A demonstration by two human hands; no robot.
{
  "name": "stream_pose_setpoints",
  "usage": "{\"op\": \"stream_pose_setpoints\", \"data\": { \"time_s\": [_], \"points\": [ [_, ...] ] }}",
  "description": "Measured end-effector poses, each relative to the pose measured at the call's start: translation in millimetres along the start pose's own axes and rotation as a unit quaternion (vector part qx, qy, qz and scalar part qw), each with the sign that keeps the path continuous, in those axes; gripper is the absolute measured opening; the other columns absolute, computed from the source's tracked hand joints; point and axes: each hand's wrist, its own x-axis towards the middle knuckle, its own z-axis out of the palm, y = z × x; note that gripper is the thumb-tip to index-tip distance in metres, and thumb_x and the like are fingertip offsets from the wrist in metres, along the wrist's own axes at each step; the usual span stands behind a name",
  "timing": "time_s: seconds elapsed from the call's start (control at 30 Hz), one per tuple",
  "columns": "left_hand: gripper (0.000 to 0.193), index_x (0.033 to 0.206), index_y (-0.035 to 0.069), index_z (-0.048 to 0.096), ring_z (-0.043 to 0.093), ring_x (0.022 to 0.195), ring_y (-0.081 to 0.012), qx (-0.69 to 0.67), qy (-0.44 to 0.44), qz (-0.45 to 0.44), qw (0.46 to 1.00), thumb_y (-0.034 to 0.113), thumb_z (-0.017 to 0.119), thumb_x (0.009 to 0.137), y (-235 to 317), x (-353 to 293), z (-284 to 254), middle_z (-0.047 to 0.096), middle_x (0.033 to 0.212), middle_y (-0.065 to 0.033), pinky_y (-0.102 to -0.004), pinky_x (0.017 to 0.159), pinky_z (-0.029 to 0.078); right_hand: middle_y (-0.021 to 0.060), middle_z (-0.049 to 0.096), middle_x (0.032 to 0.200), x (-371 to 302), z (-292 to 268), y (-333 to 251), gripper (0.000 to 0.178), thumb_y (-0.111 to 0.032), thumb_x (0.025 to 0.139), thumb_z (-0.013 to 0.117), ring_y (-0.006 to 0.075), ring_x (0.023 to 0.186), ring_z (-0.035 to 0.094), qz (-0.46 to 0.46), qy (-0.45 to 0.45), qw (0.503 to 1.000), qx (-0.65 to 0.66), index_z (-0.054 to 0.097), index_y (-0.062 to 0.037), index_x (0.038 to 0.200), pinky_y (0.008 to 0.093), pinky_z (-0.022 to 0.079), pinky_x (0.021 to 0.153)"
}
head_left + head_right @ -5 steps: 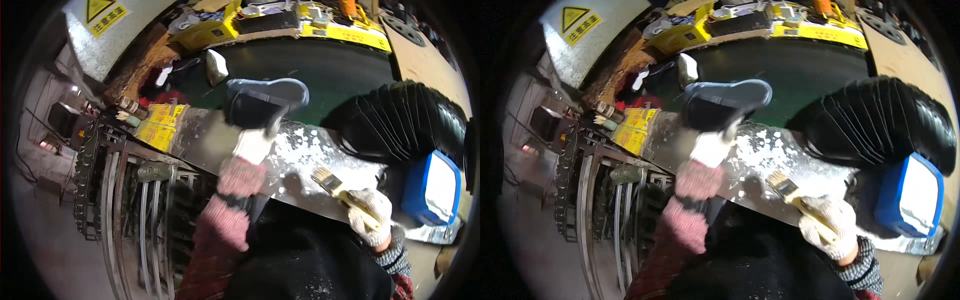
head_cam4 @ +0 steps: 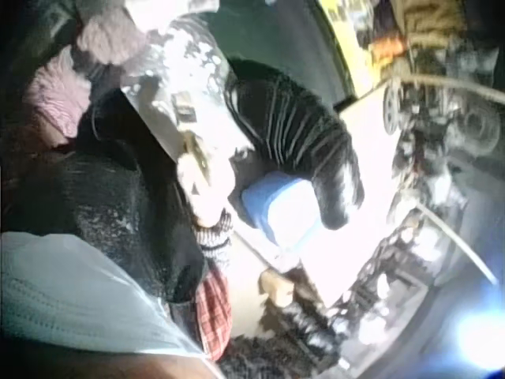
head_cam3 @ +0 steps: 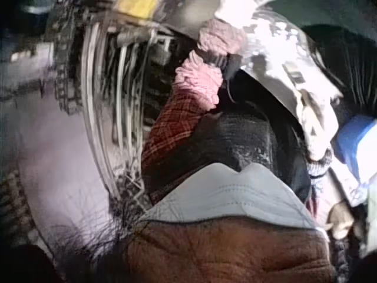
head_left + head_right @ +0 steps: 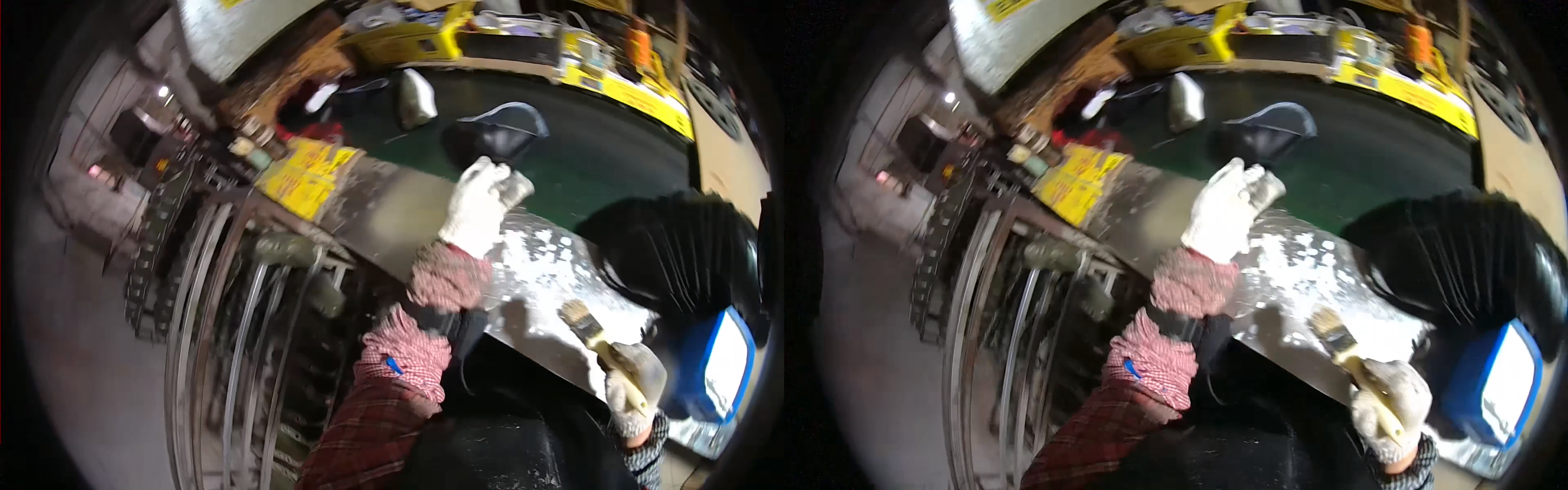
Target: Applying adhesive to shoe soles and uppers using a brush in a factory environment.
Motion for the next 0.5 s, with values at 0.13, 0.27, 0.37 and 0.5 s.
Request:
{"op": "stream_pose_setpoints", "data": {
  "time_s": [0.13,0.27,0.37,0.5],
  "points": [
    [0.032,0.124,-0.005,0.053,0.061,0.107,-0.0245,0.511,0.034,0.507,0.693,0.001,0.058,0.093,56.1,-54.2,-59.2,0.064,0.108,-0.0145,-0.0351,0.096,0.051,0.0152,0.067,0.084,-10.1,13.0,10.3,0.030,-0.022,0.083,0.070,0.0281,0.077,0.067,0.096,0.023,0.995,-0.017,0.066,0.0024,0.100,0.0363,0.053,0.072],
    [0.073,0.144,-0.005,0.034,0.040,0.135,-0.0362,0.525,0.425,0.503,0.539,0.028,0.070,0.090,148.4,-102.3,-124.5,0.039,0.145,-0.0250,-0.0448,0.114,0.033,0.0160,0.062,0.105,-6.5,17.0,6.5,0.047,-0.032,0.091,0.070,0.0233,0.086,0.067,0.117,-0.031,0.993,0.002,0.058,0.0077,0.113,0.0321,0.057,0.075],
    [0.102,0.149,-0.001,0.025,0.029,0.140,-0.0388,0.591,0.528,0.362,0.491,0.042,0.082,0.076,205.2,-105.9,-168.5,0.025,0.153,-0.0253,-0.0464,0.116,0.028,0.0150,0.064,0.094,4.1,35.6,-15.7,0.035,-0.024,0.090,0.071,0.0247,0.084,0.069,0.156,0.014,0.983,0.096,0.062,0.0066,0.104,0.0326,0.057,0.074],
    [0.112,0.151,-0.003,0.019,0.031,0.140,-0.0355,0.499,0.499,0.394,0.589,0.033,0.088,0.069,203.0,-94.7,-198.9,0.024,0.154,-0.0235,-0.0449,0.115,0.031,0.0139,0.069,0.080,4.3,46.3,-25.8,0.030,-0.023,0.089,0.068,0.0215,0.071,0.071,0.130,0.006,0.991,0.010,0.064,0.0054,0.100,0.0299,0.055,0.068]
  ]
}}
